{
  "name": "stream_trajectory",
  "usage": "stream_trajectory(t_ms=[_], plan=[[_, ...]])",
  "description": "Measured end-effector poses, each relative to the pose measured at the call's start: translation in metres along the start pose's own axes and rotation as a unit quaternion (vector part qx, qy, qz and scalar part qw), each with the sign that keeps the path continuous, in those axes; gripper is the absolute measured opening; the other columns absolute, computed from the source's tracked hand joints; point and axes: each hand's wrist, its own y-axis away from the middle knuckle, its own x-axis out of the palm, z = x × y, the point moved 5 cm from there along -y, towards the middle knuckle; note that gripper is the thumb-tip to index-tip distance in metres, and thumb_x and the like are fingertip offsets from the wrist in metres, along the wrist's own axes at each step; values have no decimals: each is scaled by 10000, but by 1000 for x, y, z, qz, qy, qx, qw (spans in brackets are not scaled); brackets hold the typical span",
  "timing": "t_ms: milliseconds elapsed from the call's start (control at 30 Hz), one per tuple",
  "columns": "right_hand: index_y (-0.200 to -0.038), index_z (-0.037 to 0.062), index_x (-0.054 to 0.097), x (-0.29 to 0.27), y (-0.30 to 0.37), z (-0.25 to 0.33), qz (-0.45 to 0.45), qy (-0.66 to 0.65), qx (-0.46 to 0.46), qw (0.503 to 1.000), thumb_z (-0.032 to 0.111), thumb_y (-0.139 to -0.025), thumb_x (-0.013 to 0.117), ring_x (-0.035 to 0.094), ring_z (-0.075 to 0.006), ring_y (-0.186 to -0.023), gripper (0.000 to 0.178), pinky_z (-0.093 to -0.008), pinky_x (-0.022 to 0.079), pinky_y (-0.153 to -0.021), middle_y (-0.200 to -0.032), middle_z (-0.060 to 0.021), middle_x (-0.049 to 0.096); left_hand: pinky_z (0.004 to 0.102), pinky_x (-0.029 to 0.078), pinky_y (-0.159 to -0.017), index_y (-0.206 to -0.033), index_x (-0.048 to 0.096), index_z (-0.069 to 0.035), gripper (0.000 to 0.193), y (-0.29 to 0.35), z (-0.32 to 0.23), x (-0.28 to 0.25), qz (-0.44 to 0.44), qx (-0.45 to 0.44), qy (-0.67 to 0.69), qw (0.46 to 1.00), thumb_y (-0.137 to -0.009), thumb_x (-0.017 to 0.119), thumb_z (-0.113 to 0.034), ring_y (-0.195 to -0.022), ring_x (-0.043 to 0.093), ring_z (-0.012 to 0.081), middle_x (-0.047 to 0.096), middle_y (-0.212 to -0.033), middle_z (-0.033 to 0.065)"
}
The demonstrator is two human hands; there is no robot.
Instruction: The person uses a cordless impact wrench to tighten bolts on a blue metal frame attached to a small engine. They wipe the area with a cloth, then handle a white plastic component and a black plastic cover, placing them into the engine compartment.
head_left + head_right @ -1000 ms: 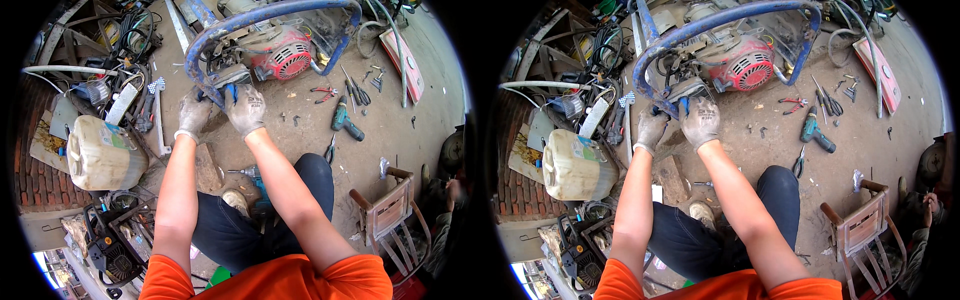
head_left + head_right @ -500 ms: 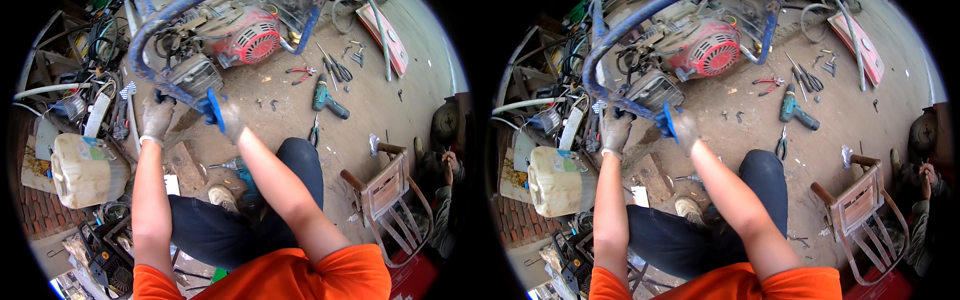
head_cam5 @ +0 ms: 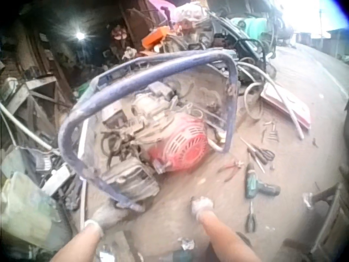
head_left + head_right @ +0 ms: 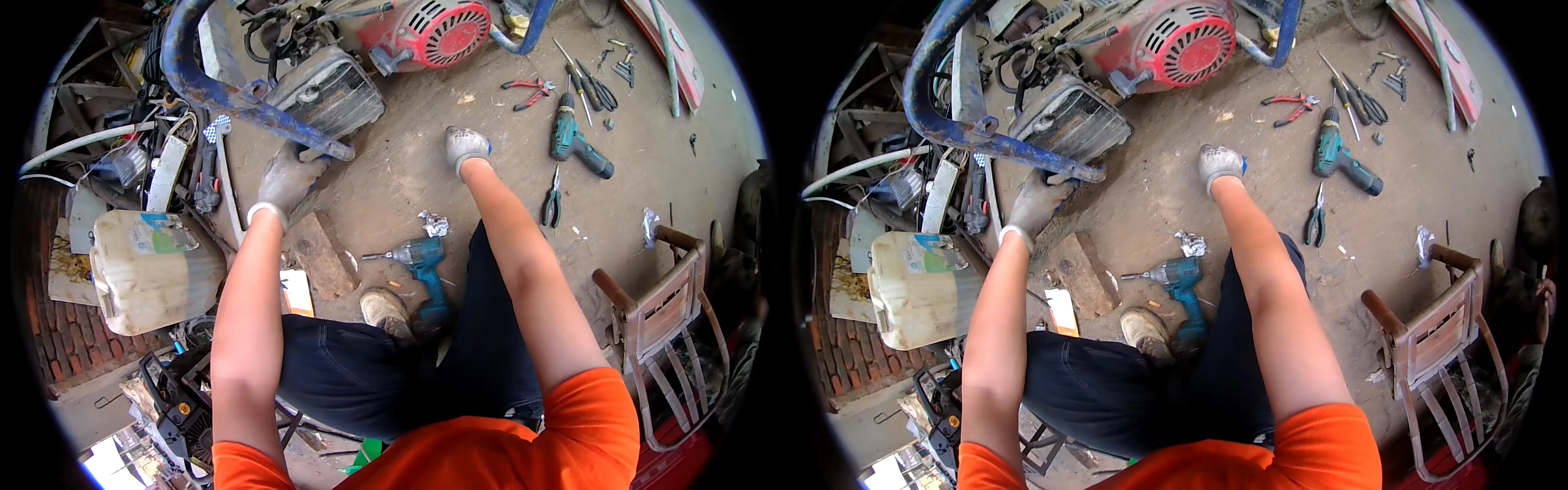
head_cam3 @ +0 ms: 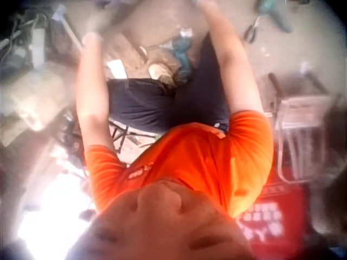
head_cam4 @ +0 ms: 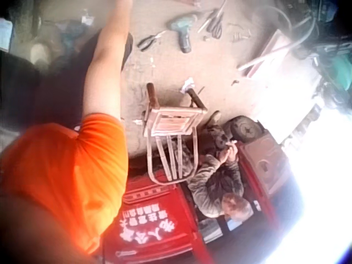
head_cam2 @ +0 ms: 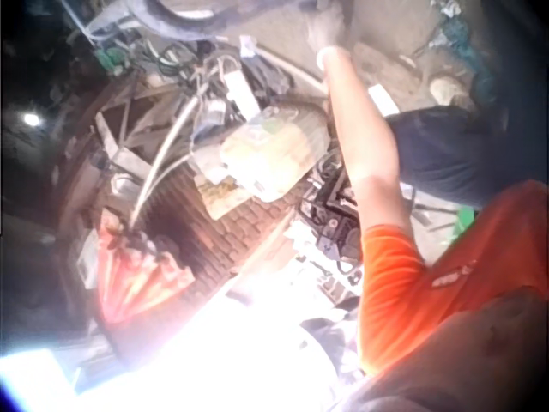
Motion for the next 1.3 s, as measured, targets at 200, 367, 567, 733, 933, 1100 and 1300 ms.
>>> stream_trajectory(t_ms=[200,367,567,733,933,1100,1300], plan=[[-1083,62,618,7,3,2,-64,-38,31,997,201,-840,529,631,-326,-1015,294,-416,500,-861,-1092,-188,645,434,445,-897,-1120,611,-17,451,-47,50,26,-41,87,-86,992,-764,635,-293,-1066,572,391,628,-1105,224],[-1062,40,619,7,0,4,-20,-22,26,999,184,-822,538,620,-329,-1035,291,-400,496,-872,-1104,-202,634,440,451,-884,-1132,614,-52,448,-37,11,18,-42,51,-92,994,-800,629,-352,-1067,563,390,620,-1132,196],[-1123,47,609,-18,31,21,-147,-353,96,919,126,-840,540,650,-302,-980,302,-399,509,-858,-1060,-161,664,410,445,-903,-1141,611,-40,462,-35,2,13,-12,51,-102,993,-817,623,-369,-1093,559,370,620,-1144,191],[-1134,76,607,5,54,88,94,-932,-22,350,73,-872,547,644,-233,-929,268,-406,495,-868,-1017,-86,672,371,422,-942,-1163,595,-18,486,-47,25,17,-38,148,10,988,-810,646,-349,-1124,551,329,609,-1172,183],[-1072,116,629,-5,65,140,50,-989,-39,135,50,-885,555,639,-194,-906,212,-387,479,-884,-1007,-67,678,363,405,-966,-1169,573,-6,422,-53,19,24,50,130,37,990,-832,632,-253,-1151,518,342,567,-1225,198],[-1042,171,637,-3,59,156,38,-986,40,159,73,-871,631,610,-141,-750,197,-306,488,-722,-926,11,679,374,402,-968,-1103,602,4,339,-58,26,26,15,157,-27,987,-837,603,-207,-1147,505,368,575,-1198,210],[-1030,176,639,-2,61,164,-23,-983,65,170,84,-866,655,579,-105,-684,188,-256,474,-640,-911,28,673,384,396,-977,-1116,594,0,338,-54,22,23,14,153,-46,987,-832,574,-183,-1157,497,383,566,-1206,219]])
